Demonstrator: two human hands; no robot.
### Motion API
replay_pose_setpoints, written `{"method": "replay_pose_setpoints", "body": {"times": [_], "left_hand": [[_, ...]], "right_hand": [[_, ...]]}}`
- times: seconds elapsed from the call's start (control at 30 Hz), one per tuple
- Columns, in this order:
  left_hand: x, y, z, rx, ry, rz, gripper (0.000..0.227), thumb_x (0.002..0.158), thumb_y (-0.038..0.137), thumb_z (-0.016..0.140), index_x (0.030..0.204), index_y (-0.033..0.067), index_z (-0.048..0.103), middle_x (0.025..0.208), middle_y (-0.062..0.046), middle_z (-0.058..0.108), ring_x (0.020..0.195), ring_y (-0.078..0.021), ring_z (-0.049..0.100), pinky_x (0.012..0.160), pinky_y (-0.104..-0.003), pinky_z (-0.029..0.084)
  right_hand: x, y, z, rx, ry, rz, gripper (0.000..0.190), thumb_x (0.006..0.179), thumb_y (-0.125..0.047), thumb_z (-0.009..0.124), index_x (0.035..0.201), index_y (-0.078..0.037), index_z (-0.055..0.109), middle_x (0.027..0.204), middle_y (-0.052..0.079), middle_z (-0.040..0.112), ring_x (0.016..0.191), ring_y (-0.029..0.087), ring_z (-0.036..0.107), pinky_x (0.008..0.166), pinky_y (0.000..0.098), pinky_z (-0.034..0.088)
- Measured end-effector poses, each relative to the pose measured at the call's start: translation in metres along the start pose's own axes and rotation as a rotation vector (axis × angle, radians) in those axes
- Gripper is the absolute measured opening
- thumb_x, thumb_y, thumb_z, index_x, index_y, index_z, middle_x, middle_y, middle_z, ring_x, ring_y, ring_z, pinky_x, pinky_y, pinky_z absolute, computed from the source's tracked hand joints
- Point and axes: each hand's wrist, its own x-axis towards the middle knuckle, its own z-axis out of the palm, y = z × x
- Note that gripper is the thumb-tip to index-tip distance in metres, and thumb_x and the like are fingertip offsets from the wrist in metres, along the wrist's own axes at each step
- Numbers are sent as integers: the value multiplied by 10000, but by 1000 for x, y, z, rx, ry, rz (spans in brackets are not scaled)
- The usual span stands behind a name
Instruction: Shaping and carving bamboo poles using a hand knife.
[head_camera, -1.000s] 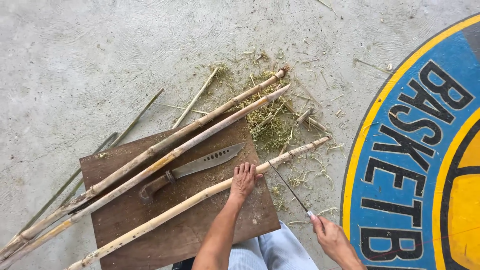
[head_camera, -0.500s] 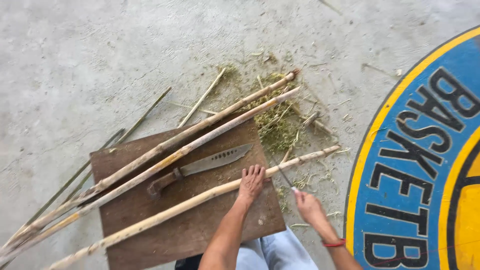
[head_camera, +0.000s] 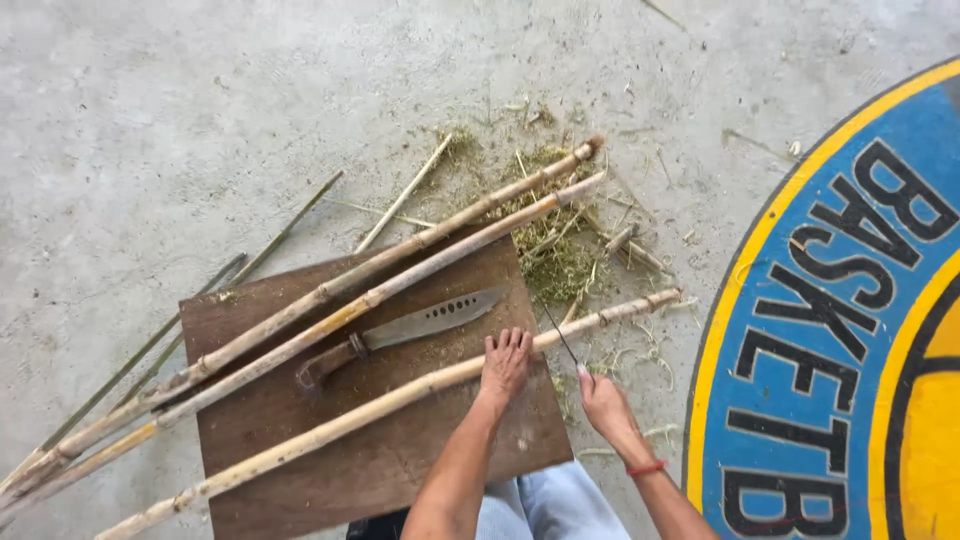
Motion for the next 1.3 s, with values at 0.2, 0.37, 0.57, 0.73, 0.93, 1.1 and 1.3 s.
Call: {"method": "replay_pose_setpoints", "body": {"times": [0.2, 0.37, 0.57, 0.73, 0.93, 1.1, 1.3], "left_hand": [[-9, 10, 23, -6, 214, 20, 497, 957, 502, 603, 1296, 143, 541, 1198, -62, 524, 1144, -267, 491, 899, -562, 389], [-10, 6, 3, 24, 168, -6, 531, 936, 527, 600, 1250, 101, 551, 1156, -92, 510, 1095, -273, 493, 907, -541, 405], [-6, -9, -9, -37, 51, -3, 536, 1047, 526, 442, 1299, 64, 544, 1098, -131, 518, 1015, -262, 502, 881, -495, 417], [-1, -18, -25, -95, 81, -10, 535, 1042, 547, 433, 1253, 74, 567, 1121, -127, 532, 1048, -268, 508, 889, -476, 421], [10, -17, -32, -70, 111, -49, 524, 1017, 546, 440, 1258, 100, 569, 1142, -122, 521, 1079, -271, 499, 888, -500, 414], [14, -20, -23, -68, 145, -99, 524, 1026, 538, 409, 1276, 105, 566, 1168, -120, 507, 1082, -267, 484, 884, -510, 403], [9, -23, -20, -79, 56, -85, 546, 1061, 545, 406, 1318, 84, 545, 1122, -126, 499, 1068, -278, 484, 900, -480, 411]], "right_hand": [[14, 41, 13, -130, 77, -121, 551, 1040, -468, 443, 910, -11, 721, 862, 283, 699, 889, 497, 674, 770, 571, 514], [-9, 44, 26, 147, 40, -82, 493, 999, -482, 428, 967, -56, 674, 751, 187, 711, 692, 368, 725, 659, 499, 552], [-5, 55, 69, 329, -9, -37, 581, 1048, -541, 403, 1003, -23, 663, 727, 246, 603, 711, 415, 620, 664, 517, 511], [42, 109, 133, 251, 303, -393, 631, 1111, -532, 428, 1238, 66, 584, 871, 230, 679, 810, 378, 673, 733, 482, 535], [-15, -17, 1, 71, -49, 72, 544, 1060, -476, 346, 1113, -34, 659, 825, 277, 689, 762, 454, 686, 705, 563, 533], [-66, -22, -66, -130, -47, -7, 495, 1049, -451, 400, 1035, -46, 684, 882, 299, 712, 908, 503, 686, 809, 569, 515], [-54, -30, -42, -100, -82, 119, 477, 1001, -464, 457, 1019, -48, 689, 926, 283, 730, 976, 499, 667, 844, 558, 514]]}}
